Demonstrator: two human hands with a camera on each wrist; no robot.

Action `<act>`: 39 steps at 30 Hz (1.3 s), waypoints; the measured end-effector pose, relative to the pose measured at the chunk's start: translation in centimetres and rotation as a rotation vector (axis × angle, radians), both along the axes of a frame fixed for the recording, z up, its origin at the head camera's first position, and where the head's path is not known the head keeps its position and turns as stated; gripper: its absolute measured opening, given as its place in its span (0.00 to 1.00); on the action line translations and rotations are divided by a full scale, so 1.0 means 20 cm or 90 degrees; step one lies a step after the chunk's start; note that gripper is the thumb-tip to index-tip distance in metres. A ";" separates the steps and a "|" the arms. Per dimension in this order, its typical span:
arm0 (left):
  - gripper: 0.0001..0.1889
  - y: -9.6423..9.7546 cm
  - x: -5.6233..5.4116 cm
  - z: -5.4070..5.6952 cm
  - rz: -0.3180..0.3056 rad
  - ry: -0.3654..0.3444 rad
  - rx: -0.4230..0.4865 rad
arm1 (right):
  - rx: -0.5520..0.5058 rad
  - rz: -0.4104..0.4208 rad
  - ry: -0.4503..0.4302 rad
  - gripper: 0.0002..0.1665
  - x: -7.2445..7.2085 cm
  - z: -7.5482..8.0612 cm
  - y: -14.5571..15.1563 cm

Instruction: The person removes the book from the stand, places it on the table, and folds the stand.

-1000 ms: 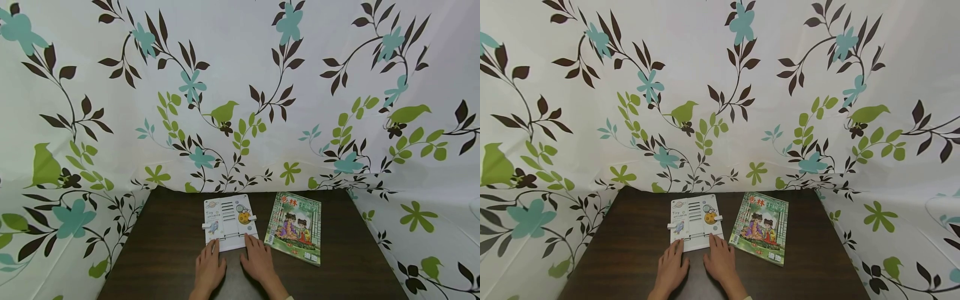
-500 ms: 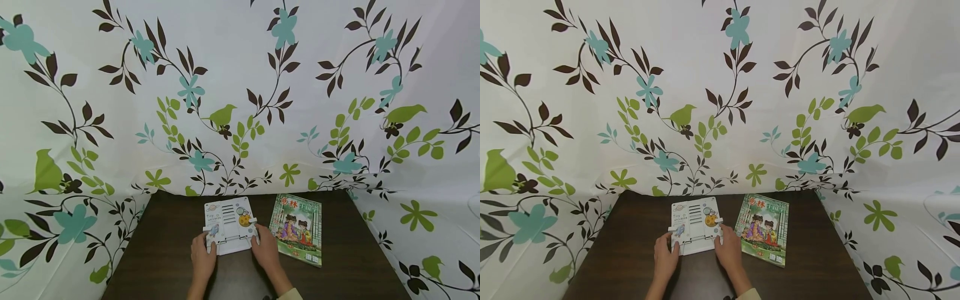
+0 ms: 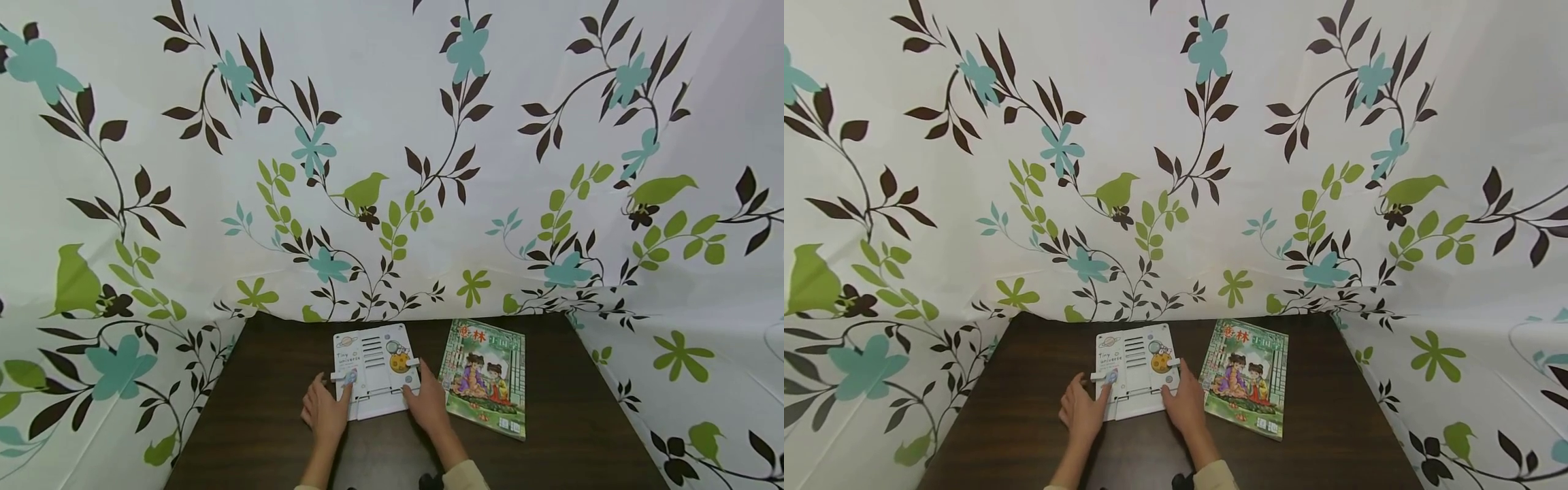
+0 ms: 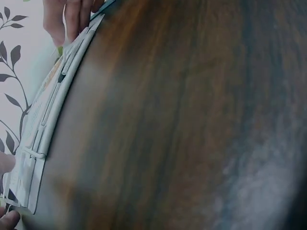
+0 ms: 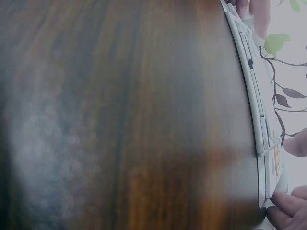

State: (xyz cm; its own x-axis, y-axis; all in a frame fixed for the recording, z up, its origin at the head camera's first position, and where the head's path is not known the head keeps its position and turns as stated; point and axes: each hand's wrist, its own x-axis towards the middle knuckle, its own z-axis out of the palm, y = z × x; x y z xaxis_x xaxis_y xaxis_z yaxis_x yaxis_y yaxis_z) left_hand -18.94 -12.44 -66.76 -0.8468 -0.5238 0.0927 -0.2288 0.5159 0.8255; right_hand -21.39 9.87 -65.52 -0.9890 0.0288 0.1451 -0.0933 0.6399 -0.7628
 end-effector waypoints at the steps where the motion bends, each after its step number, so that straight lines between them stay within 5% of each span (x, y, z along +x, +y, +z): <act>1: 0.38 0.00 0.00 0.00 -0.006 -0.003 -0.006 | -0.001 -0.001 0.001 0.43 0.00 0.00 0.00; 12: 0.34 0.00 0.02 -0.04 -0.037 -0.014 -0.046 | -0.023 -0.015 -0.056 0.39 -0.02 -0.02 0.00; 22: 0.31 0.01 0.02 -0.04 -0.039 -0.016 -0.048 | -0.036 -0.047 -0.015 0.34 -0.01 -0.04 0.00; 32: 0.29 0.01 0.02 -0.03 -0.045 -0.019 -0.065 | -0.053 -0.060 -0.074 0.31 -0.03 0.00 0.00; 39: 0.28 0.01 0.02 -0.04 -0.048 -0.010 -0.063 | -0.058 -0.064 -0.067 0.32 -0.02 0.01 0.00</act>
State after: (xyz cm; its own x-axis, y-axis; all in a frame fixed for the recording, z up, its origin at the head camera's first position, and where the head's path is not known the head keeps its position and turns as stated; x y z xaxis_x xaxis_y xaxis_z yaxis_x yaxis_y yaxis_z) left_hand -18.51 -12.22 -67.48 -0.8854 -0.4469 0.1277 -0.1982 0.6115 0.7661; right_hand -21.81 9.84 -65.31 -0.9902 0.1361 0.0327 0.0511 0.5695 -0.8204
